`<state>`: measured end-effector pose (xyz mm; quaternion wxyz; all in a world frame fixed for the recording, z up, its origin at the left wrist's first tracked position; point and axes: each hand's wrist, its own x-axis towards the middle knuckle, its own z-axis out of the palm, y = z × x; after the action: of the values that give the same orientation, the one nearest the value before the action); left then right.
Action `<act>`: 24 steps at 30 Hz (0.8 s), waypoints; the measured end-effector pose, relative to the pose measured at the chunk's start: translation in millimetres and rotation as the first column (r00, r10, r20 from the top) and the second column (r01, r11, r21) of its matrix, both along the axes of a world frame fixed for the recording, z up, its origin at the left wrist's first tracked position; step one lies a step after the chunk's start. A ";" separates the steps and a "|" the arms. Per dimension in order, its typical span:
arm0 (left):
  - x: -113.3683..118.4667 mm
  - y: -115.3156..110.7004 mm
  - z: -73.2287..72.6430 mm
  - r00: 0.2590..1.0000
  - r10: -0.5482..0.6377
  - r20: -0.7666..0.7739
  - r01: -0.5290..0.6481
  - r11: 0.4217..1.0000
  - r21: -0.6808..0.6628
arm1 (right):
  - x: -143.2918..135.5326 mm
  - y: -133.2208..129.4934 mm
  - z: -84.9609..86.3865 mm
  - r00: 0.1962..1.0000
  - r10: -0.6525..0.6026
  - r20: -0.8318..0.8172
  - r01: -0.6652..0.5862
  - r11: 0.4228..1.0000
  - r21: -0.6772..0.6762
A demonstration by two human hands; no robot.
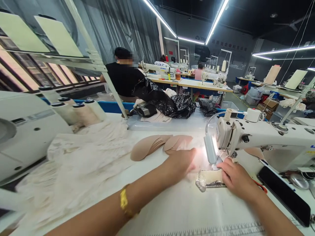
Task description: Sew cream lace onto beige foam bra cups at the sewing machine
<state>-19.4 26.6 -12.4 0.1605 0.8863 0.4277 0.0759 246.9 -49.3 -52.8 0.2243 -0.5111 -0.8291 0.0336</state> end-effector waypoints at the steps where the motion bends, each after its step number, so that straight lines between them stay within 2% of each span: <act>1: -3.0 -12.4 -5.2 1.000 -0.012 -0.021 0.012 1.000 -0.003 | -0.1 0.3 -1.0 1.000 -0.001 -0.004 0.001 1.000 0.003; 4: -3.8 -40.4 -16.1 0.992 -0.123 0.006 0.123 0.992 0.033 | -0.8 1.2 -3.4 1.000 0.000 -0.016 0.000 1.000 0.016; 6: 1.4 -47.7 -15.0 0.964 -0.254 0.079 0.249 0.966 0.068 | -1.3 1.6 -3.9 1.000 0.001 -0.020 -0.001 1.000 0.011; 8: 8.2 -46.7 -8.1 0.931 -0.346 0.114 0.341 0.938 0.064 | -1.6 1.7 -3.3 1.000 -0.001 -0.018 0.001 1.000 -0.006; 11: 17.5 -37.5 1.5 0.940 -0.321 0.117 0.325 0.946 -0.011 | -1.3 1.8 -1.7 1.000 0.013 -0.022 -0.013 1.000 -0.007; 13: 23.1 -30.7 1.2 0.946 -0.301 0.118 0.304 0.953 -0.007 | -1.2 1.7 -0.8 0.999 0.032 -0.030 -0.032 0.999 0.005; 18: 36.4 -18.3 -11.7 0.916 -0.397 0.053 0.378 0.901 0.213 | -2.3 0.8 0.1 0.997 0.064 -0.032 -0.063 0.998 0.012; 21: 44.0 -13.8 -15.8 0.904 -0.393 0.167 0.353 0.908 0.225 | -2.7 -0.1 1.2 0.998 0.060 -0.030 -0.060 0.998 0.006; 24: 51.4 -11.7 -19.6 0.883 -0.332 0.332 0.322 0.943 0.087 | -2.7 -1.2 3.5 0.998 0.053 -0.032 -0.053 0.999 -0.011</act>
<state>32.0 15.0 -32.0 0.2296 0.9212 0.2367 0.2067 244.1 -50.5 -49.3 0.2333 -0.4897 -0.8384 0.0525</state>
